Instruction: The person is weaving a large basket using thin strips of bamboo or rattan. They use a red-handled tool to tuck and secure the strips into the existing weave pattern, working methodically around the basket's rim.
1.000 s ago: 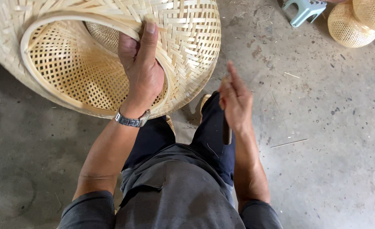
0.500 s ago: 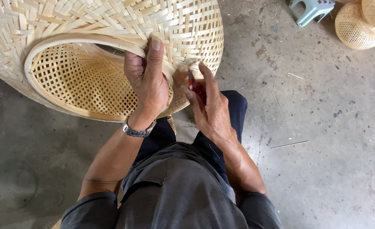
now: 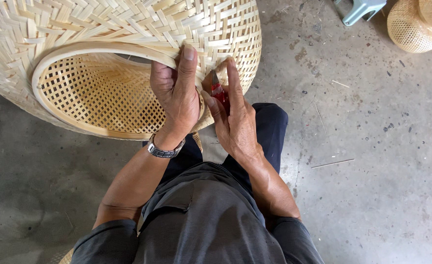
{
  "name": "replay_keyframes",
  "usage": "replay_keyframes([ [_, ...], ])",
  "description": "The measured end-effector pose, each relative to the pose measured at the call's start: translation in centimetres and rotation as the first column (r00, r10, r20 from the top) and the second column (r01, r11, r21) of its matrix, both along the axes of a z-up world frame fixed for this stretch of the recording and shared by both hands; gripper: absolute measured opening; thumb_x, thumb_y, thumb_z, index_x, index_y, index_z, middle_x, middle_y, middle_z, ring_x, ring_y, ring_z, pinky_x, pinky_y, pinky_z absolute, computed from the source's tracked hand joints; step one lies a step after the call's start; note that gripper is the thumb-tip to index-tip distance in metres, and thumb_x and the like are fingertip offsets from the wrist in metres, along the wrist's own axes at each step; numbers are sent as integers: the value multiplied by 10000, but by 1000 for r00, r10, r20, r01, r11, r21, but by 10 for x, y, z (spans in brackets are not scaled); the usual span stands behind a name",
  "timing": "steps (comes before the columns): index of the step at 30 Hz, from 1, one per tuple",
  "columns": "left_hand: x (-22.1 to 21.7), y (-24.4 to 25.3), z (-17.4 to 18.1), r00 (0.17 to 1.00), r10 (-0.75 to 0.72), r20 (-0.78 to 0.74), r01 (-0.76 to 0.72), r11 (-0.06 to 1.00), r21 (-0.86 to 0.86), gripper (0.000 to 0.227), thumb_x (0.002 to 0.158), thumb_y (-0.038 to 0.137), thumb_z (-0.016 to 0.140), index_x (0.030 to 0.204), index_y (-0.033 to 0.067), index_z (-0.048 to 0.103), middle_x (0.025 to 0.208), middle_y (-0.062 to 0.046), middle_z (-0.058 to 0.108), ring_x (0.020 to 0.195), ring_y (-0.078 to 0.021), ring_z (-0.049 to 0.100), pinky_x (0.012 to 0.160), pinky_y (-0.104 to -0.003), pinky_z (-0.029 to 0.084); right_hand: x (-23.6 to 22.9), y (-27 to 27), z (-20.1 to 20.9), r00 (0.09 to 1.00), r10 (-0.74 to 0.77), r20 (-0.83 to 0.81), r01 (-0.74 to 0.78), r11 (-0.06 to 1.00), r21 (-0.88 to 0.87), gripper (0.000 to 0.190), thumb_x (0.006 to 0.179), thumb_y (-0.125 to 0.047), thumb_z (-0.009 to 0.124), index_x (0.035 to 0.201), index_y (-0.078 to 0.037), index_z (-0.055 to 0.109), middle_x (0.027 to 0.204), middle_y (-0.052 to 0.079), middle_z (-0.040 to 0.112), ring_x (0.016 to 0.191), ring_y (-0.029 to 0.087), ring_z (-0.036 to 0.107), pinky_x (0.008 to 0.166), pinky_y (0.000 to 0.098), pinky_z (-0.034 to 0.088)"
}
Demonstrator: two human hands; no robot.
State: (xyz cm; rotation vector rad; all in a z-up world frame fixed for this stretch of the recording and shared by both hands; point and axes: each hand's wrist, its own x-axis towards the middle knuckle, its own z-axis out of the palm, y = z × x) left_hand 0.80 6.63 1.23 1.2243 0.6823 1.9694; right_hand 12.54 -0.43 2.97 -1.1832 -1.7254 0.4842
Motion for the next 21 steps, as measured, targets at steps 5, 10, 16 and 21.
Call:
replay_keyframes([
  [5,2,1,-1,999,34,-28,-35,999,-20,192,1100,248,670,1118,58,656,909,21,680,730,3,546,648,-166,468,-6,3,0,999,-33,12,32,998,57,743,1072,-50,669,1643,-70,194,1256,200,717,1080,279,768,871,360,652],
  [10,3,0,-1,1000,12,-5,-12,1000,-24,182,1111,238,666,1123,57,650,879,19,671,737,11,533,650,-161,459,-12,3,1,998,-58,17,56,995,87,674,1069,-12,654,1622,-55,270,1343,223,671,1186,319,743,918,374,659],
  [16,1,1,-1,1000,-21,4,21,1000,10,183,1118,235,662,1155,57,638,919,8,684,772,-4,562,680,-175,484,-16,3,3,997,-81,-9,81,995,52,649,1058,-14,667,1603,-44,315,1286,224,679,1130,314,756,870,365,663],
  [21,2,2,-3,1000,-7,19,7,1000,-4,181,1113,227,668,1155,53,649,908,8,682,756,0,541,668,-168,467,-19,5,1,992,-121,21,120,991,56,675,1040,-29,686,1604,-56,317,1148,172,691,961,257,769,776,354,644],
])
